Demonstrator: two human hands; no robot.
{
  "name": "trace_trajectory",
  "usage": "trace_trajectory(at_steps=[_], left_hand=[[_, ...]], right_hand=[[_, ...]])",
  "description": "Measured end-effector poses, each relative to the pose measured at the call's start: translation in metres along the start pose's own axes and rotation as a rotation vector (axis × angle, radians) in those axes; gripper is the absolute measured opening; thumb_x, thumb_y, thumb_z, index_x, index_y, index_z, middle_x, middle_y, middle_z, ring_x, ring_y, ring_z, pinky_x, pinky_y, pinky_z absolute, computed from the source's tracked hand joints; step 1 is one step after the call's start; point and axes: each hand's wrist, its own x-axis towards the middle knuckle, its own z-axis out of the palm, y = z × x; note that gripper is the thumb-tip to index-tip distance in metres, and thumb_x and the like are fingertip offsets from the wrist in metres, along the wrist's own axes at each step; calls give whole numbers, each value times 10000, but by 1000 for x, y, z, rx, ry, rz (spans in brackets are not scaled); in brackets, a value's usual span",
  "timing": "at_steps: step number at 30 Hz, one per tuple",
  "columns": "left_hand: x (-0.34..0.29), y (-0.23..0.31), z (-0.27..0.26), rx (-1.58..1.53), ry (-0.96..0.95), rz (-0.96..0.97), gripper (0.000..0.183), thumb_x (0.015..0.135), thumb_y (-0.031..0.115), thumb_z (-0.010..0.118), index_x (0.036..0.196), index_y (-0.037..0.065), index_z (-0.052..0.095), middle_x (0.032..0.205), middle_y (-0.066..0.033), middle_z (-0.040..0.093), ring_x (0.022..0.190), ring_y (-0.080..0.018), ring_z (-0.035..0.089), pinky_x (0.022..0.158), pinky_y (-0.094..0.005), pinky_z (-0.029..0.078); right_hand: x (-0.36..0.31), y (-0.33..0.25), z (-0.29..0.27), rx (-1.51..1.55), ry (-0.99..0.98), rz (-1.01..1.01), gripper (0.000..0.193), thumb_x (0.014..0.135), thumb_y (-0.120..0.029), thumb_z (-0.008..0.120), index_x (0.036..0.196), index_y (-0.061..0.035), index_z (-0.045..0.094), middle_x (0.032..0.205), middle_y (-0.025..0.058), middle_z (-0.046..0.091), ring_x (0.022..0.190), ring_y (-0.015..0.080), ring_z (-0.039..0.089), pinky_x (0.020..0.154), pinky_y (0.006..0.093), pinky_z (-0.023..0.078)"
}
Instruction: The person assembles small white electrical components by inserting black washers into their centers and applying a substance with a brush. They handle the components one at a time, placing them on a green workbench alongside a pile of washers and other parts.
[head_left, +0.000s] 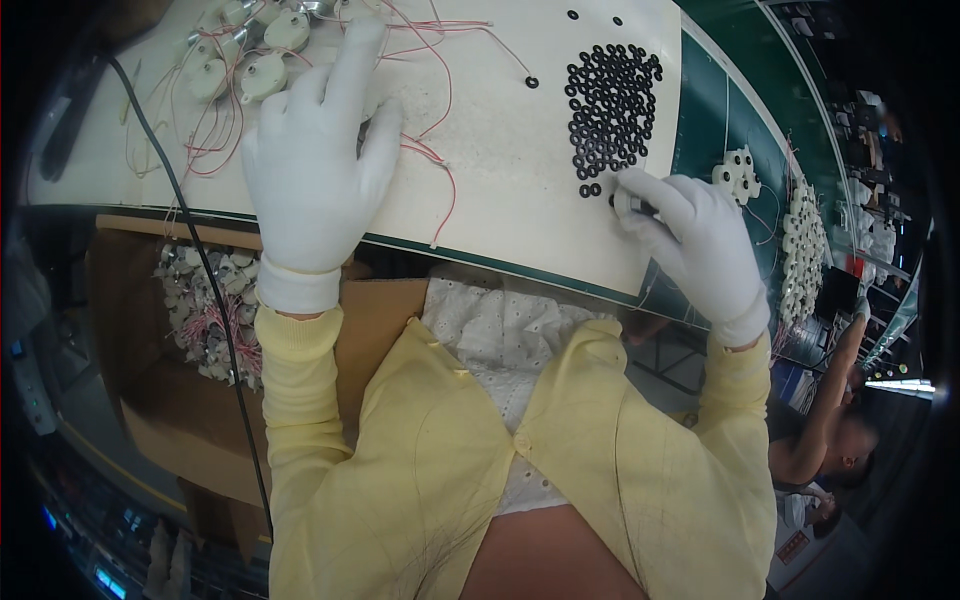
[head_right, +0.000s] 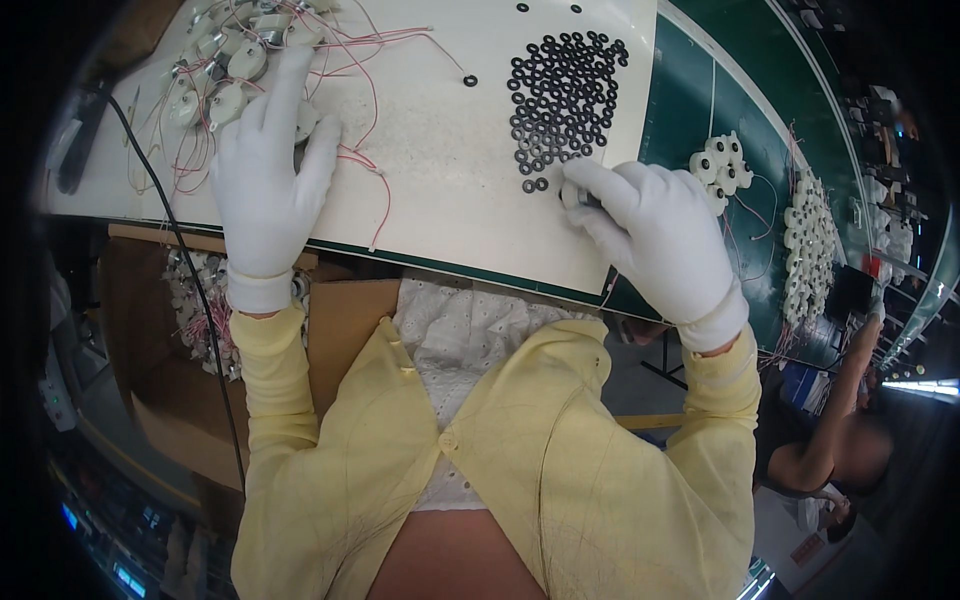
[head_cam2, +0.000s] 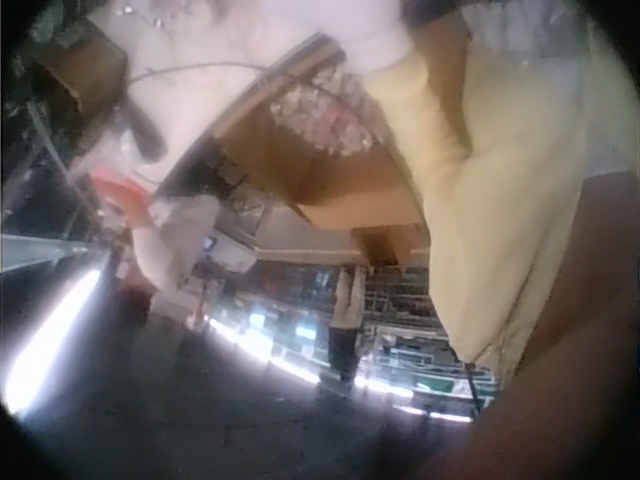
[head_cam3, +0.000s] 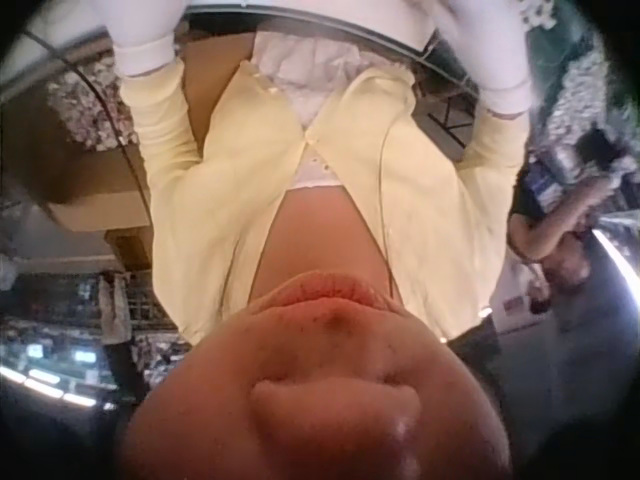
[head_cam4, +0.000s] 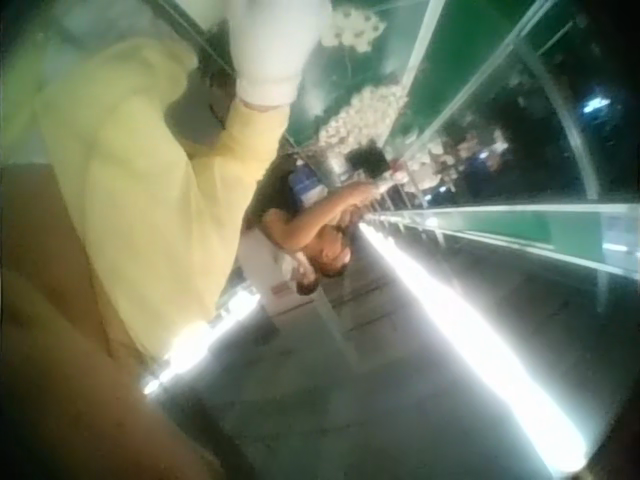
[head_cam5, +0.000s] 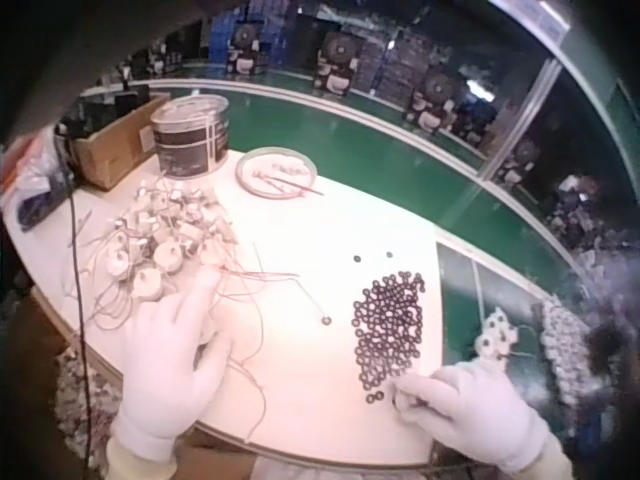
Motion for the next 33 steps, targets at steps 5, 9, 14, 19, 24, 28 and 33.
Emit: trace_trajectory(at_steps=[5,9,14,19,24,28,33], left_hand=[[0,6,-3,66,-31,5,628,844,134,738,1440,146,541,844,-38,605,810,-248,572,774,-394,466],[3,-1,3,35,97,128,623,796,135,744,1397,124,580,784,-36,606,781,-247,590,711,-388,482],[4,5,-1,-82,138,37,623,773,110,763,1372,73,596,741,-26,611,739,-236,592,669,-375,482],[2,8,-1,-101,128,-12,637,784,99,777,1383,22,574,738,-43,595,685,-231,562,660,-363,466],[6,11,-3,-22,130,67,638,798,100,774,1391,10,559,785,-69,612,746,-235,574,678,-368,473],[5,17,-9,-27,84,106,650,810,99,765,1406,-10,530,978,-153,673,948,-320,607,790,-400,503],[-4,18,-24,186,-22,175,625,830,63,710,1413,-33,508,1209,-239,648,1134,-437,573,960,-463,458]], right_hand=[[-10,-2,-7,-153,-78,-17,228,861,-230,709,1072,-161,657,730,23,602,685,249,613,633,398,419],[-12,-4,-7,-114,-170,65,337,826,-183,725,1156,-153,668,785,47,612,741,268,600,718,390,442],[-31,11,11,-265,55,87,312,839,-201,715,1148,-190,676,851,19,623,770,238,608,690,386,428],[-70,11,17,-318,79,170,332,828,-218,724,1156,-199,679,1017,11,634,877,218,619,711,380,425],[-104,-1,-12,-129,-9,266,322,811,-230,757,1112,-153,673,964,25,669,802,243,635,697,376,438],[-79,-8,-5,-26,226,361,326,792,-196,779,1089,-114,672,899,40,681,747,265,627,699,370,448],[-70,1,20,-155,249,381,333,791,-163,773,1112,-184,685,804,21,595,748,240,585,654,383,427]])
